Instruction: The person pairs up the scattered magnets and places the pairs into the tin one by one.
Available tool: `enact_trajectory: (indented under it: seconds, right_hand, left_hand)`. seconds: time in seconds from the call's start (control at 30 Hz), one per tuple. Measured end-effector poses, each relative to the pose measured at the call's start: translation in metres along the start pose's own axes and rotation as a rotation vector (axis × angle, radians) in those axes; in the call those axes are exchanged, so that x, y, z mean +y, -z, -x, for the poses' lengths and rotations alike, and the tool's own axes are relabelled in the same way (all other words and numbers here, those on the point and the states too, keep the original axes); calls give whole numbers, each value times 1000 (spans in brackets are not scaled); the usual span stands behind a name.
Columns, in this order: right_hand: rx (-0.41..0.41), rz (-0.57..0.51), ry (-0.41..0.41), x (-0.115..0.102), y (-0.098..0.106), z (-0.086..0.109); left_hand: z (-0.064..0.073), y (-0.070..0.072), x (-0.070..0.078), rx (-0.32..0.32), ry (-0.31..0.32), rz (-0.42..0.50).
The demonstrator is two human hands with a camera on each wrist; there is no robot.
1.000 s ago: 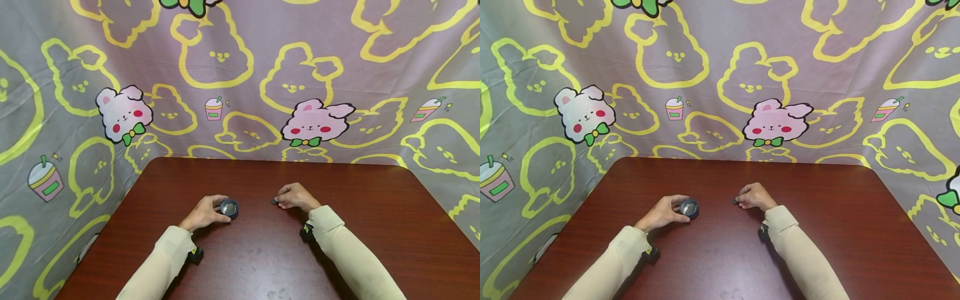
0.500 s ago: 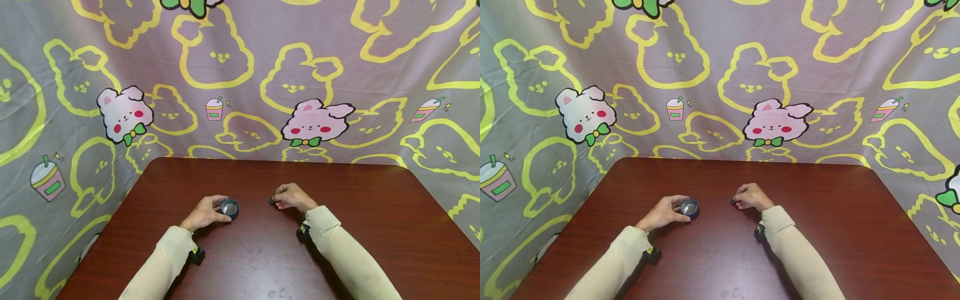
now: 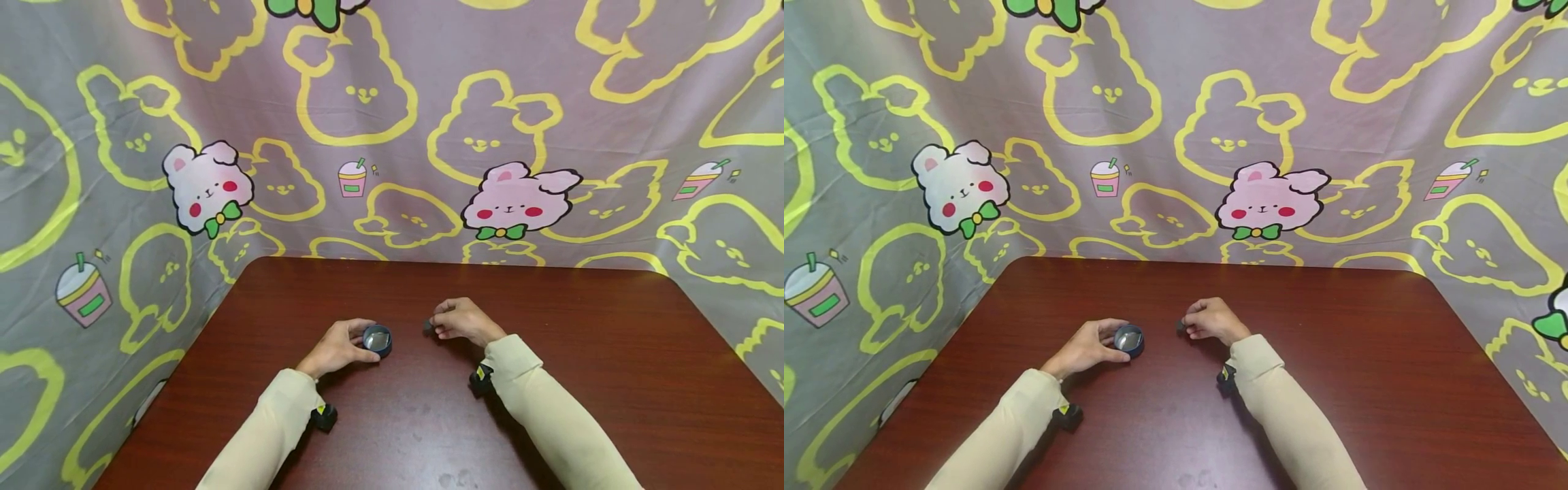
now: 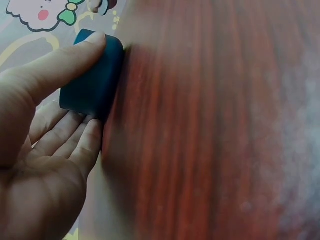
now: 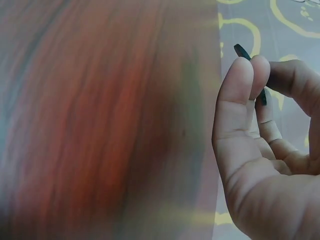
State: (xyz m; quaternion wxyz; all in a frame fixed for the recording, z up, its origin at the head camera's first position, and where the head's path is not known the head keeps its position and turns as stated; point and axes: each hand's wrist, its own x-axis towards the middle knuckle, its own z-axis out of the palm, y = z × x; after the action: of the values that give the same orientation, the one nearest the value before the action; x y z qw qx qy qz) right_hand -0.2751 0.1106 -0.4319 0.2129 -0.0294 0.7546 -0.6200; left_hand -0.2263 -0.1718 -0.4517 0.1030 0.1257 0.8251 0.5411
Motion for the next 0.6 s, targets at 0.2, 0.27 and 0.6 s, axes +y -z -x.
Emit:
enact_trajectory:
  seconds: [0.2, 0.27, 0.6]
  right_hand:
    - [-15, 9, -3, -6, -9, -2]
    - [-20, 6, 1, -7, -12, -2]
    - [-40, 19, 25, -12, -27, -4]
  left_hand:
    - [0, 0, 0, -2, 9, 6]
    - [0, 0, 0, -4, 9, 6]
    - [0, 1, -1, -6, 13, 11]
